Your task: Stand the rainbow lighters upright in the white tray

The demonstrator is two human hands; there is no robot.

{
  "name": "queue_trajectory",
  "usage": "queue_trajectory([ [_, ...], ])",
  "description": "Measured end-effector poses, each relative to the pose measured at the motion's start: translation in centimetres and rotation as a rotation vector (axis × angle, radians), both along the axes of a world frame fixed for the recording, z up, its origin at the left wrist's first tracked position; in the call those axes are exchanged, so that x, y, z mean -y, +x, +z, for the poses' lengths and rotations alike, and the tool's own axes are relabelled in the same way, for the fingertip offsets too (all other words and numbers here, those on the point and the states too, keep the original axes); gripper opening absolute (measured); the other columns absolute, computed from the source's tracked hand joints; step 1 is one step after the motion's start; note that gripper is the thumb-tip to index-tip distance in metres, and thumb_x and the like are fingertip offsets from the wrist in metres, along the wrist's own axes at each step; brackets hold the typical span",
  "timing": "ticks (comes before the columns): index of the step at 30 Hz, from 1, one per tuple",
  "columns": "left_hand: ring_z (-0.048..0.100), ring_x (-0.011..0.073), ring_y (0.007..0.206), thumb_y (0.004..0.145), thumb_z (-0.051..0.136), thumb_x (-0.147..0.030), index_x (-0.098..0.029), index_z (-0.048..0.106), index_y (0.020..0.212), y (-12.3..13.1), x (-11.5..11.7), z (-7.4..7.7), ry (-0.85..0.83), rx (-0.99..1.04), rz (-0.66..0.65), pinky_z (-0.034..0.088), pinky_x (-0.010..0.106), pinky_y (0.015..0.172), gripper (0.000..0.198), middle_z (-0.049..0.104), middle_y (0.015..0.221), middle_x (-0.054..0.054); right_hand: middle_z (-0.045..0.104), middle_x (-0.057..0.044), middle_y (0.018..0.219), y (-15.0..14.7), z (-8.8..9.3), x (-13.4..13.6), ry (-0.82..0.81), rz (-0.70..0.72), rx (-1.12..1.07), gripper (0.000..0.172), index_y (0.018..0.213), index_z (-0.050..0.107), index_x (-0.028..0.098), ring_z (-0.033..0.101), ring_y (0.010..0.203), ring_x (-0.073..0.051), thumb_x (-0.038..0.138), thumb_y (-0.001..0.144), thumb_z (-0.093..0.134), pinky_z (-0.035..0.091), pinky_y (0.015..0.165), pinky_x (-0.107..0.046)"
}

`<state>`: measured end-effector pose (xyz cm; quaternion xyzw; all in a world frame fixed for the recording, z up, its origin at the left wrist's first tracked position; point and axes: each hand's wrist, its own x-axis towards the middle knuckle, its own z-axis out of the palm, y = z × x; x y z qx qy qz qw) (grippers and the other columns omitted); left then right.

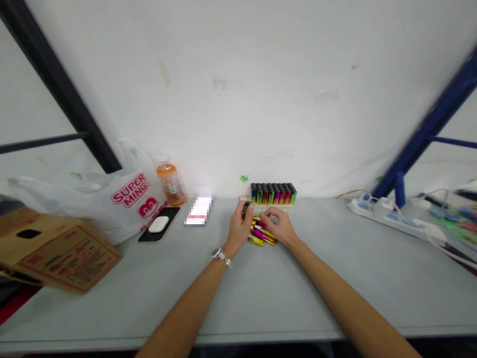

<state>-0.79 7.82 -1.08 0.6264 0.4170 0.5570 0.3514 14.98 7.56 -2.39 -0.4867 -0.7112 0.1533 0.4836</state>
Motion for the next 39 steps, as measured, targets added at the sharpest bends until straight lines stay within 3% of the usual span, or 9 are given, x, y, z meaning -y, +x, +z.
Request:
queue_trajectory([
  [3,0.051,0.0101,0.057,0.091,0.049,-0.054,-0.018,0.059,0.095,-0.1,-0.1,-0.1,0.007,0.065,-0.087,0.042,0.02,0.057,0.037,0.052,0.062,-0.004,0.063,-0.002,0.067,-0.1,-0.1,-0.1,-0.032,-0.043,-0.011,0.032,0.068,0.064,0.019,0.057,0.069,-0.017,0.042,0.087,0.054,0.043,0.071,-0.029],
  [6,0.04,0.009,0.047,0.09,0.044,-0.061,-0.016,0.062,0.077,-0.1,-0.1,-0.4,-0.097,0.103,-0.148,0.036,0.021,0.05,0.05,0.041,0.05,-0.005,0.06,-0.001,0.061,-0.1,-0.2,0.0,-0.079,-0.066,-0.026,0.039,0.064,0.062,0.019,0.054,0.064,-0.017,0.046,0.089,0.05,0.042,0.067,-0.028],
  [12,0.038,0.0096,0.043,0.088,0.04,-0.061,-0.018,0.049,0.047,0.7,0.0,-0.6,-0.235,0.105,-0.022,0.031,0.024,0.047,0.06,0.037,0.043,-0.003,0.055,0.0,0.057,-0.3,-0.4,0.0,-0.088,-0.062,-0.052,0.044,0.058,0.057,0.019,0.052,0.061,-0.016,0.048,0.09,0.048,0.039,0.064,-0.027],
  [19,0.041,0.0106,0.047,0.086,0.038,-0.042,-0.02,0.045,0.048,1.1,0.5,0.2,-0.228,0.115,0.014,0.032,0.024,0.049,0.044,0.043,0.047,-0.003,0.055,0.0,0.057,-0.3,-0.7,-0.2,-0.103,-0.063,-0.05,0.045,0.057,0.056,0.019,0.052,0.062,-0.016,0.048,0.091,0.047,0.039,0.063,-0.027],
  [27,0.037,0.0099,0.046,0.085,0.039,-0.041,-0.02,0.042,0.048,1.2,0.7,0.2,-0.238,0.14,-0.017,0.032,0.024,0.05,0.043,0.04,0.047,-0.003,0.053,0.0,0.056,-0.4,-0.9,-0.3,-0.11,-0.073,-0.042,0.046,0.057,0.055,0.018,0.051,0.06,-0.015,0.047,0.091,0.045,0.037,0.061,-0.026],
  [39,0.042,0.0093,0.048,0.083,0.036,-0.075,-0.018,0.048,0.053,0.7,0.6,-0.4,-0.341,0.398,-0.158,0.034,0.022,0.049,0.066,0.044,0.05,-0.002,0.051,0.001,0.055,-0.5,-0.8,-0.2,-0.115,-0.078,-0.048,0.045,0.057,0.054,0.018,0.048,0.058,-0.014,0.046,0.091,0.046,0.034,0.058,-0.026],
])
